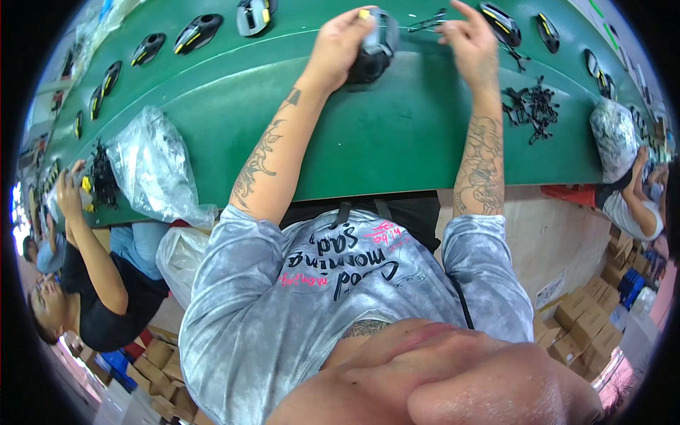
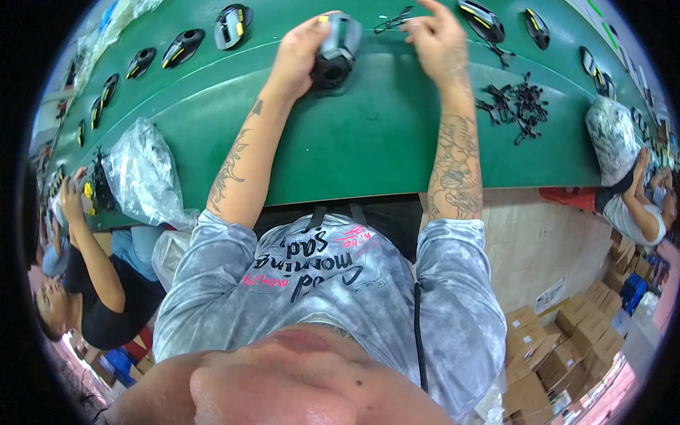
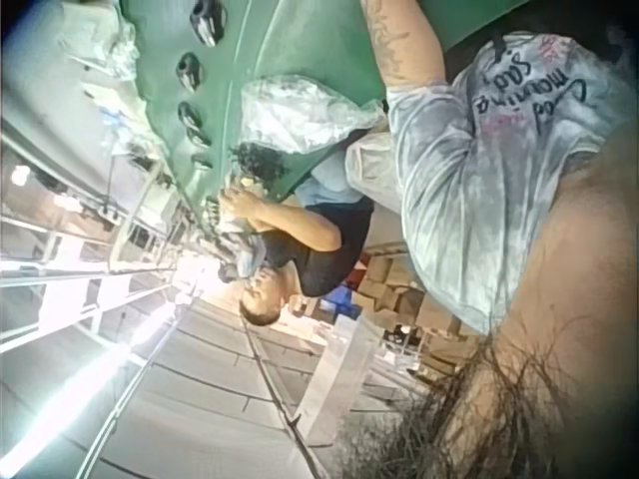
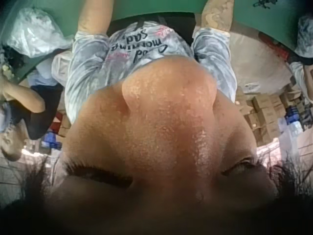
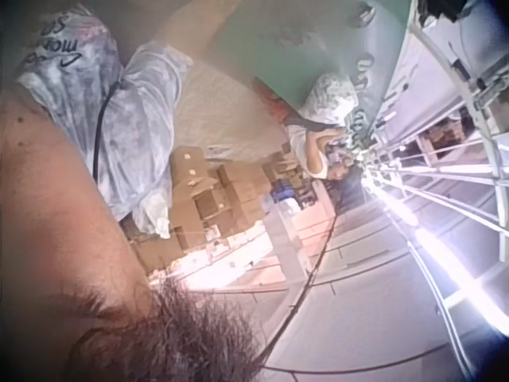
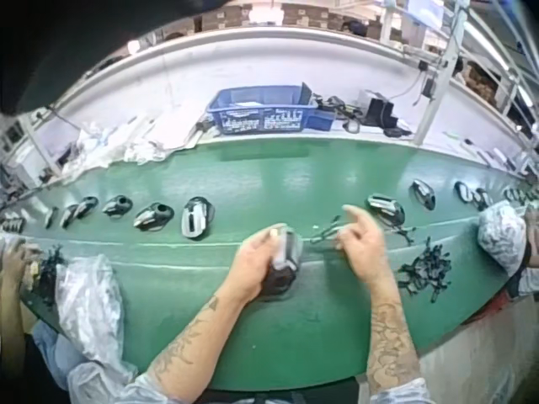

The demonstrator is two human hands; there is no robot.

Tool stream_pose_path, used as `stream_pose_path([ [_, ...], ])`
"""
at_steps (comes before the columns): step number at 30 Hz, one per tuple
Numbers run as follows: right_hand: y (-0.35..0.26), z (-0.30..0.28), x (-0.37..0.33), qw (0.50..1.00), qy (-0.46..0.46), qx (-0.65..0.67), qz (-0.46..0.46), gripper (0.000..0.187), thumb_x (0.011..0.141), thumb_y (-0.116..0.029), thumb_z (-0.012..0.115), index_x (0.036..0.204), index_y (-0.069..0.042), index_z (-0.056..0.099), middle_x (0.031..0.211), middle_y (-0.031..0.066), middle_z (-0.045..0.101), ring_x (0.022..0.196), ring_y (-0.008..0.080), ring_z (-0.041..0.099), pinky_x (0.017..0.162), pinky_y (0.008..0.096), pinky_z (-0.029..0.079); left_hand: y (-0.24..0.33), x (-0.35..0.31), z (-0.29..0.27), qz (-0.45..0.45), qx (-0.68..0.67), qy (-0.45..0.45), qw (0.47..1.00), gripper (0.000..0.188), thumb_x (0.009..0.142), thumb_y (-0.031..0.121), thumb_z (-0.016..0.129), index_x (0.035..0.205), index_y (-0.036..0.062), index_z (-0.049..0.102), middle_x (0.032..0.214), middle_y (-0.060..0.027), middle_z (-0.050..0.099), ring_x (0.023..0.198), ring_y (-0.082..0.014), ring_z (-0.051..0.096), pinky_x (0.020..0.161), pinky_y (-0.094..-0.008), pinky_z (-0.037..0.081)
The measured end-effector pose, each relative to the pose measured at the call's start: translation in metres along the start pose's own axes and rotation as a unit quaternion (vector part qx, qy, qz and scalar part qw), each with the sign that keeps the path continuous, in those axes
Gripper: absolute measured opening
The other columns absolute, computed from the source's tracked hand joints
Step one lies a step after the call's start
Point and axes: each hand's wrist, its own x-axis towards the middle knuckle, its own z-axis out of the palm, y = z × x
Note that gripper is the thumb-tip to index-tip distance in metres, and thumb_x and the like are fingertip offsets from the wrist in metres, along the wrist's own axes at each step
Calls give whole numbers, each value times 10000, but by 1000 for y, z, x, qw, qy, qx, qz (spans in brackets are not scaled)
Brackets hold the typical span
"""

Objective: The person assembles small plastic components by hand, then places the assembled components into individual packaging bags.

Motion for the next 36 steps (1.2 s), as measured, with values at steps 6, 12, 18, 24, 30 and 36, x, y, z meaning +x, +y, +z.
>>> stream_pose_path([
  [6,-8,13,6,997,-49,-42,49,514,880,-109,764,1327,32,553,922,51,692,854,128,636,802,305,535,11,-3,-6,8,-185,3,983,268,1008,141,590,1229,-7,618,1147,-115,695,971,-205,714,811,-345,616],
  [12,3,10,4,934,-59,351,-30,245,968,-71,679,1191,22,635,940,121,734,784,144,636,715,236,479,-8,8,-10,15,-124,-13,992,609,912,-76,659,1469,24,434,1121,-117,648,965,-192,691,810,-320,598],
  [18,-16,55,-15,984,-94,150,13,214,970,-153,718,1092,22,698,907,44,724,834,95,653,782,224,506,-1,2,-14,-10,-174,-66,982,615,868,-97,686,1426,13,452,1122,-94,652,979,-181,685,831,-302,585],
  [24,-6,45,-11,996,-58,69,2,223,951,-205,753,988,13,725,846,-5,688,768,48,585,717,208,470,-2,5,-13,-15,-23,-88,996,815,831,-134,699,1546,-9,330,1327,-111,580,1096,-180,640,895,-300,575],
  [30,-10,53,-12,998,-32,39,-30,262,955,-250,755,929,8,718,778,-34,644,708,42,540,642,220,444,5,-1,-7,23,34,-82,996,777,833,-145,708,1526,-58,366,1320,-109,603,1085,-163,640,895,-292,569],
  [36,-12,65,-16,997,57,-1,-58,279,953,-273,758,941,3,715,717,-23,633,670,59,538,640,235,461,1,0,-10,0,7,-86,996,737,826,-150,709,1493,-64,408,1314,-107,599,1089,-165,641,913,-295,566],
])
